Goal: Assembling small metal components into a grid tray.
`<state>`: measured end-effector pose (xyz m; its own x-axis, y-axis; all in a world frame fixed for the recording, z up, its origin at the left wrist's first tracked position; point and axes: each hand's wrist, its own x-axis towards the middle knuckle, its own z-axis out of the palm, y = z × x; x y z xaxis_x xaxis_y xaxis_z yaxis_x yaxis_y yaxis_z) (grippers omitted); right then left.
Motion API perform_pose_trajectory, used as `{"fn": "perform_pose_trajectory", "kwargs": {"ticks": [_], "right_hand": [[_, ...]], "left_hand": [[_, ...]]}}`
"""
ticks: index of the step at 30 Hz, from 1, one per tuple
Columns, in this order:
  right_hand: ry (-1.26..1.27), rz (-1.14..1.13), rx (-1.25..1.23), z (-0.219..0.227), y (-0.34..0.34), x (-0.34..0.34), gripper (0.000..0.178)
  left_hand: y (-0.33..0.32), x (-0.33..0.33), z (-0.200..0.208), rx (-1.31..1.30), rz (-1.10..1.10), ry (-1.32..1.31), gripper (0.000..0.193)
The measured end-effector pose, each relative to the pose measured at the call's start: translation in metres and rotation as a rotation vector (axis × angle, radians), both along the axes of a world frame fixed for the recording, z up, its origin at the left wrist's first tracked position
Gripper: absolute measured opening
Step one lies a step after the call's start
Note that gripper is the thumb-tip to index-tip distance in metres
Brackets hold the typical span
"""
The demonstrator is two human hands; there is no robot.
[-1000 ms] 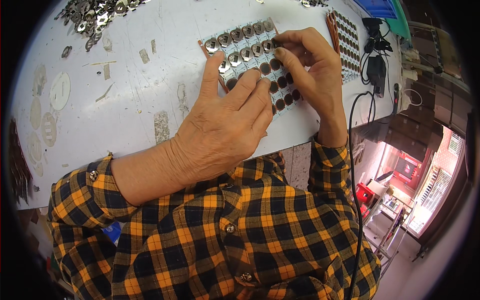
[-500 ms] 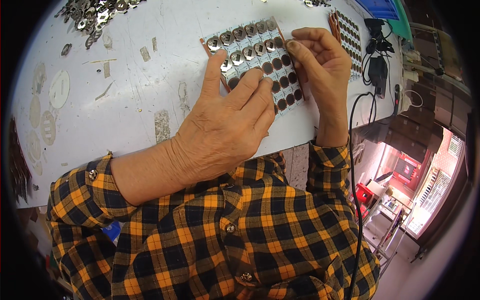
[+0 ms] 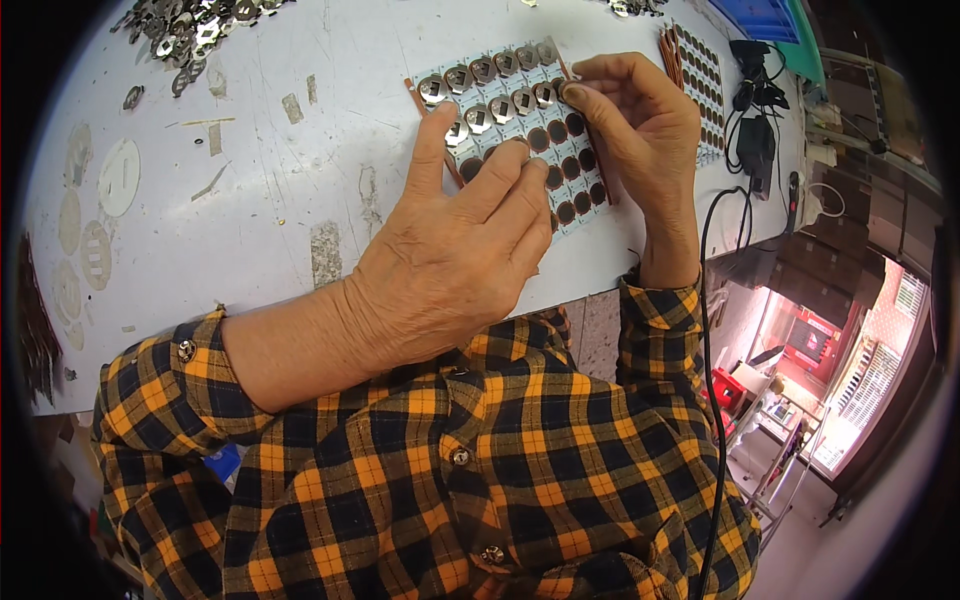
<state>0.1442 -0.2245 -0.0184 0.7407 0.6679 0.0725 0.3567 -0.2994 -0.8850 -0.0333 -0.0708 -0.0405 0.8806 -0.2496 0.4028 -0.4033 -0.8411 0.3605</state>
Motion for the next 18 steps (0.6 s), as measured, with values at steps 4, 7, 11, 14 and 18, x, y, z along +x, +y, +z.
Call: {"fn": "perform_pose_trajectory", "kwargs": {"ticks": [4, 7, 11, 14, 18], "right_hand": [[0.025, 0.031, -0.004, 0.0, -0.005, 0.001, 0.014], [-0.084, 0.056, -0.052, -0.007, -0.006, 0.005, 0.013], [-0.098, 0.033, -0.069, -0.006, -0.004, 0.002, 0.012], [-0.086, 0.055, -0.078, -0.006, -0.007, 0.009, 0.011], [-0.089, 0.099, -0.148, 0.002, -0.001, 0.013, 0.011]], "left_hand": [[-0.001, 0.0, 0.0, 0.01, 0.002, -0.015, 0.054], [-0.002, 0.0, 0.0, 0.0, 0.003, -0.011, 0.053], [-0.002, 0.001, 0.001, 0.007, 0.006, -0.019, 0.052], [0.0, 0.001, 0.002, 0.006, -0.002, -0.013, 0.049], [0.0, 0.002, 0.004, 0.014, -0.011, -0.006, 0.047]]}}
